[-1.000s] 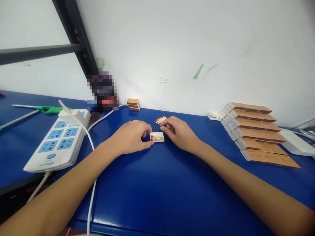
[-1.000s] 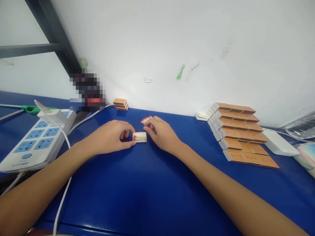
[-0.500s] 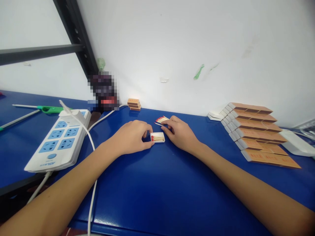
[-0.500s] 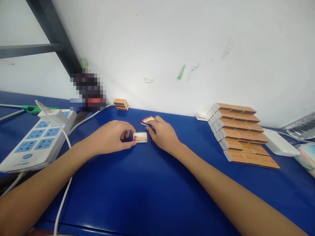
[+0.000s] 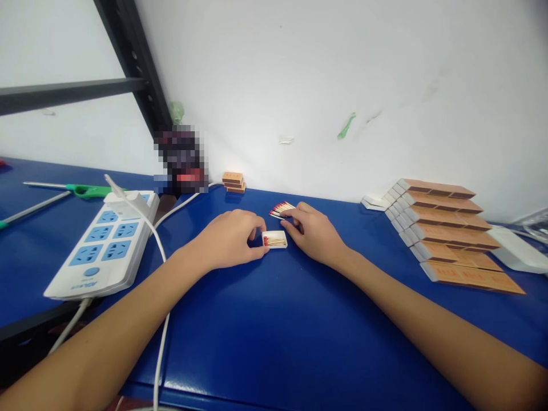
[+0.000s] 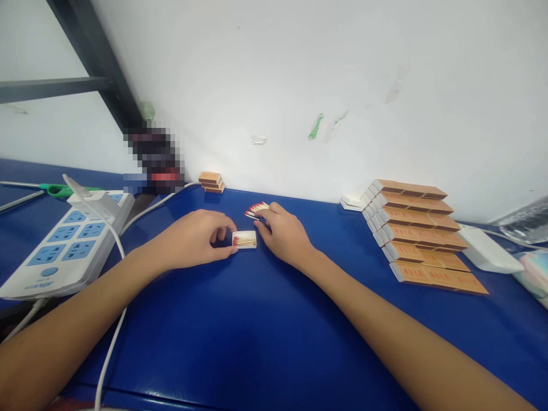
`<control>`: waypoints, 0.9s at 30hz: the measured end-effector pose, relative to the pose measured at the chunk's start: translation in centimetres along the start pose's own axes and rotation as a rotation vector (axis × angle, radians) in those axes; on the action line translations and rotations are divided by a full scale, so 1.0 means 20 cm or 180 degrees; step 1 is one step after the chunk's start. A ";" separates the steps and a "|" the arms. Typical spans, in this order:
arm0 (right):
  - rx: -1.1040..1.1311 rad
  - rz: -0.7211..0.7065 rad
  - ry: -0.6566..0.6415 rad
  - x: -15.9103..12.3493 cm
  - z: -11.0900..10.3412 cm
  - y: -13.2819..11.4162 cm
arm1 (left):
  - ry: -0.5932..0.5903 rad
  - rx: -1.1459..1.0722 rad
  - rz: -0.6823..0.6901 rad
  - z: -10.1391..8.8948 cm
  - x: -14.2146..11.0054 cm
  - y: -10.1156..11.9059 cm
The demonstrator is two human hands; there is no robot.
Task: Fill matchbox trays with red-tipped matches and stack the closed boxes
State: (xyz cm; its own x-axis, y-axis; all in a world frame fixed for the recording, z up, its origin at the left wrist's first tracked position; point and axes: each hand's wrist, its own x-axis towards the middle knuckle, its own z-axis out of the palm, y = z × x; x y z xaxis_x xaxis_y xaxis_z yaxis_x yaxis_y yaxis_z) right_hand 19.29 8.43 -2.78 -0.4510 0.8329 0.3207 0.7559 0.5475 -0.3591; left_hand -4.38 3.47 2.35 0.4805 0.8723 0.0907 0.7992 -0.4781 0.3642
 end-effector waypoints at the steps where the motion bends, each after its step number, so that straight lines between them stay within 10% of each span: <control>1: 0.0046 0.0004 0.0018 0.00 0.00 0.00 | -0.0005 -0.0002 0.0002 0.00 0.00 0.00; 27: 0.0269 0.0142 0.0018 0.01 0.01 -0.01 | -0.0016 -0.0004 0.0010 0.01 0.01 0.00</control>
State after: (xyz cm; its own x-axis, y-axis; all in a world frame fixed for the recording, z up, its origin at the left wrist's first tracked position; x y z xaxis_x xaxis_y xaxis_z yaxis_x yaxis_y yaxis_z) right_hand 18.98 8.53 -2.86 -0.4149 0.8563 0.3076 0.7323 0.5149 -0.4457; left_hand -4.32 3.57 2.22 0.4848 0.8703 0.0871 0.7973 -0.4807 0.3650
